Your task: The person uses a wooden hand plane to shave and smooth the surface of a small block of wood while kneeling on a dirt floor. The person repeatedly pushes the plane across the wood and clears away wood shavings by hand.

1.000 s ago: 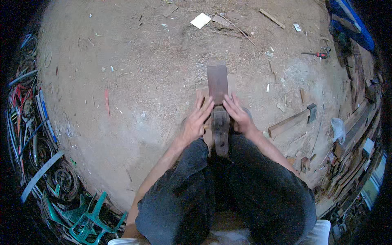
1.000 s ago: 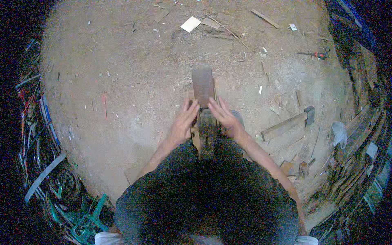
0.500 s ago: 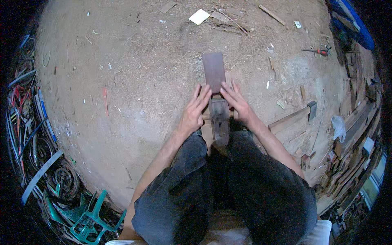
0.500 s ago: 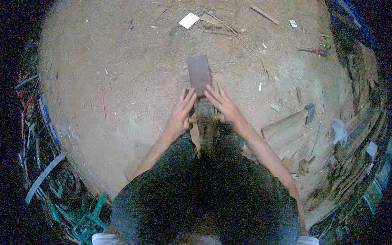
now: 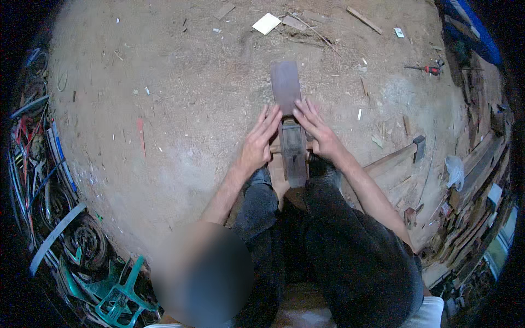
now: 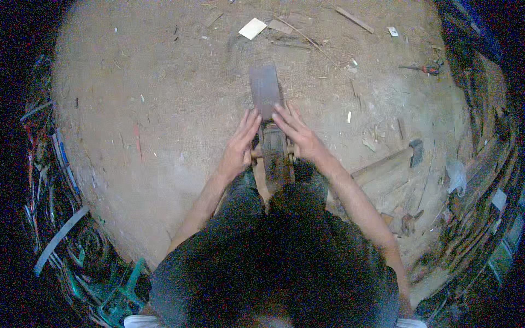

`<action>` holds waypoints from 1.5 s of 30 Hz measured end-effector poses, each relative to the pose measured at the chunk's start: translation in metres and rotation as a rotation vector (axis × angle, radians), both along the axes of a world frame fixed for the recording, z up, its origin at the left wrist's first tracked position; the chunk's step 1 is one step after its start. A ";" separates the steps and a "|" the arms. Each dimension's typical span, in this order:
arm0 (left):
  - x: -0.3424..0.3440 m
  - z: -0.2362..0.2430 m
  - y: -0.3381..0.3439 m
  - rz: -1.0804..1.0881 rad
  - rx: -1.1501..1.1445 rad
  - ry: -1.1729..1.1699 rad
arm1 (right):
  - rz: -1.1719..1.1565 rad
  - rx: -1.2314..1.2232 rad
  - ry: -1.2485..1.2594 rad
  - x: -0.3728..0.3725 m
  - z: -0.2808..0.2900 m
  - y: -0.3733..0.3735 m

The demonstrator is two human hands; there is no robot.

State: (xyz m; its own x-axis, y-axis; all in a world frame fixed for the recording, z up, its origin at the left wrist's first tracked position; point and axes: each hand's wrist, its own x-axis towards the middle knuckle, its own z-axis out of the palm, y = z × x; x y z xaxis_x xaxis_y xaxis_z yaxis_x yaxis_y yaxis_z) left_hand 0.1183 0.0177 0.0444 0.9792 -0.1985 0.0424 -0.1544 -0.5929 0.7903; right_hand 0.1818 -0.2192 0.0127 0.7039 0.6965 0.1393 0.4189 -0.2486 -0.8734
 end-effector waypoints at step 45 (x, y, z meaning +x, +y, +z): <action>-0.063 -0.013 -0.025 0.019 -0.026 -0.006 | 0.053 -0.157 0.111 -0.056 0.017 -0.035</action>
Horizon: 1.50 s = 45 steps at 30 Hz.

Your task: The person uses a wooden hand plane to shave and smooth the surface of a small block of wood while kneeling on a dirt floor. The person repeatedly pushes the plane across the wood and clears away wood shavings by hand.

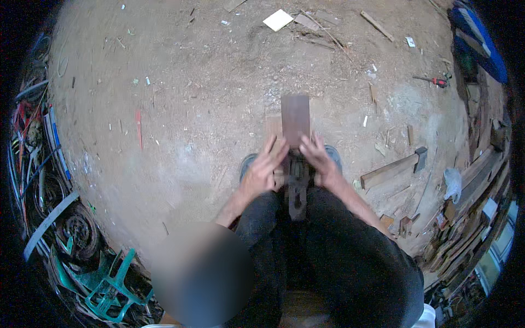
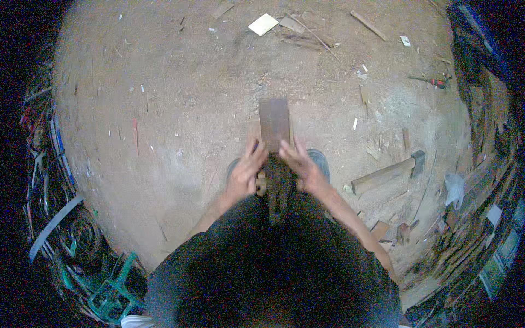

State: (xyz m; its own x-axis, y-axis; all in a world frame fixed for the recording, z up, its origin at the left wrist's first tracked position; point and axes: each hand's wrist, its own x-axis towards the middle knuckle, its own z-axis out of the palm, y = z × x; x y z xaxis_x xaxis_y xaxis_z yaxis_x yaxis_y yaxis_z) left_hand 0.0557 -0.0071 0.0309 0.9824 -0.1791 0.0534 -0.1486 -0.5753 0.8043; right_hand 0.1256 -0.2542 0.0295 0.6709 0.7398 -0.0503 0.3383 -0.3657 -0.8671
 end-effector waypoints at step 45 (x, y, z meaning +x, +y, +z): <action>0.050 0.003 0.018 -0.016 0.011 -0.018 | -0.050 0.191 -0.097 0.050 -0.026 0.027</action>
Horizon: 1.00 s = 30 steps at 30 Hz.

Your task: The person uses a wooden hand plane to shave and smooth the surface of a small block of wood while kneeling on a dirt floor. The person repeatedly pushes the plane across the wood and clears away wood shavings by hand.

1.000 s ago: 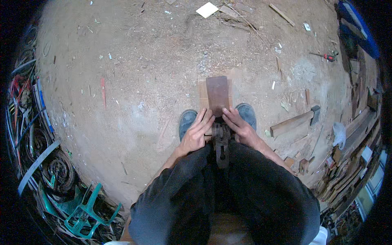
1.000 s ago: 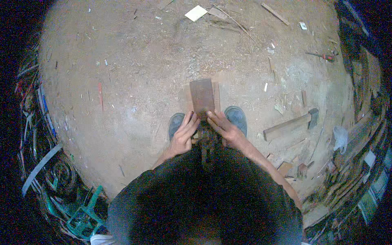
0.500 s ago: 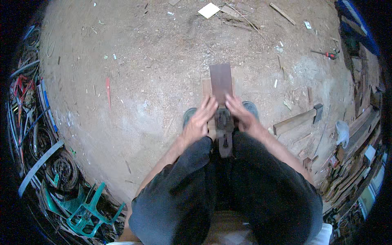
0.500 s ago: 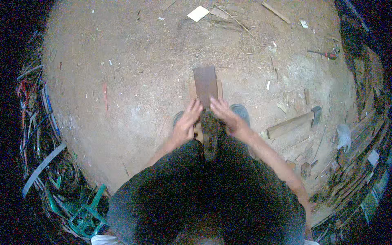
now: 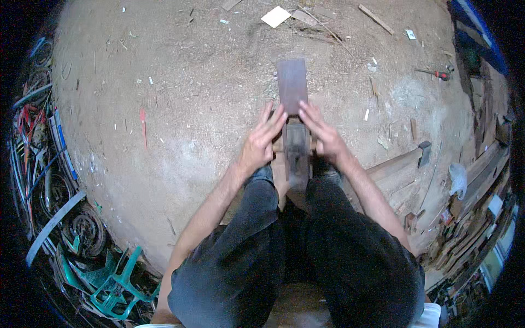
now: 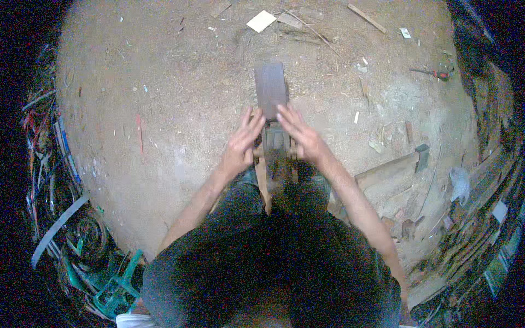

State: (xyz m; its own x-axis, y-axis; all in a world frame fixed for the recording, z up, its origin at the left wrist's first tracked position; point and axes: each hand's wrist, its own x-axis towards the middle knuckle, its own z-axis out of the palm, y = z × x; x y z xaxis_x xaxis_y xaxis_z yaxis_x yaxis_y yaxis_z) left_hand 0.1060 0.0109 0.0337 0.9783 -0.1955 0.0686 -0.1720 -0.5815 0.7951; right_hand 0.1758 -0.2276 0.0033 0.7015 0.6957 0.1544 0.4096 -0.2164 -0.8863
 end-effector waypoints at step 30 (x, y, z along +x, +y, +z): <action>-0.012 0.003 0.009 0.088 0.019 -0.008 | 0.061 -0.081 0.137 0.003 0.028 0.015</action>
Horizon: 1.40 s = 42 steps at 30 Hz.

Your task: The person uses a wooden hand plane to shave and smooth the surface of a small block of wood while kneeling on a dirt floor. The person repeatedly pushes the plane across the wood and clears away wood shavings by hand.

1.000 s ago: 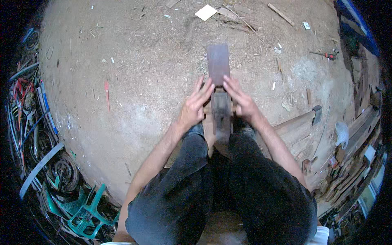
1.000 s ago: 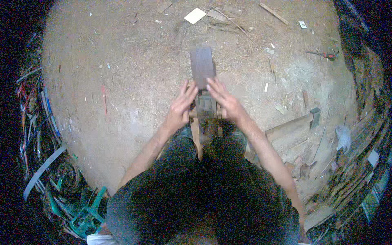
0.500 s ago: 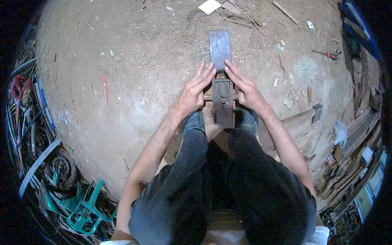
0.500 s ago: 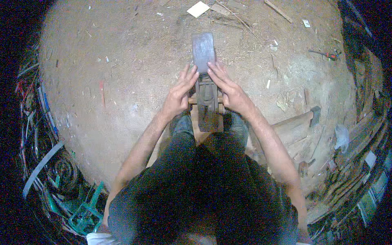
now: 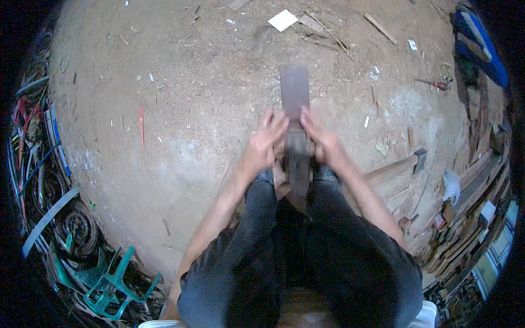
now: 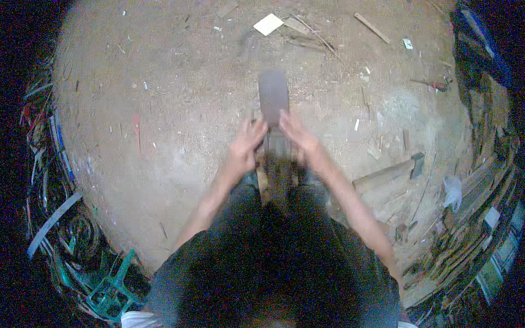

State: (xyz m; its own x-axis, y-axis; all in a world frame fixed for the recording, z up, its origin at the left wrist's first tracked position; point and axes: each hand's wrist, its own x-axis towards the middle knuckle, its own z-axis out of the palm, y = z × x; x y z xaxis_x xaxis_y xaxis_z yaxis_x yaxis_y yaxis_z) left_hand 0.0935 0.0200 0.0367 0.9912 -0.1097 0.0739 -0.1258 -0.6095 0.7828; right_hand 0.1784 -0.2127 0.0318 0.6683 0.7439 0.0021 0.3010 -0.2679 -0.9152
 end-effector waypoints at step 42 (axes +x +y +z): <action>0.090 -0.018 0.021 -0.042 -0.103 -0.006 | -0.029 0.016 -0.125 0.089 -0.029 0.014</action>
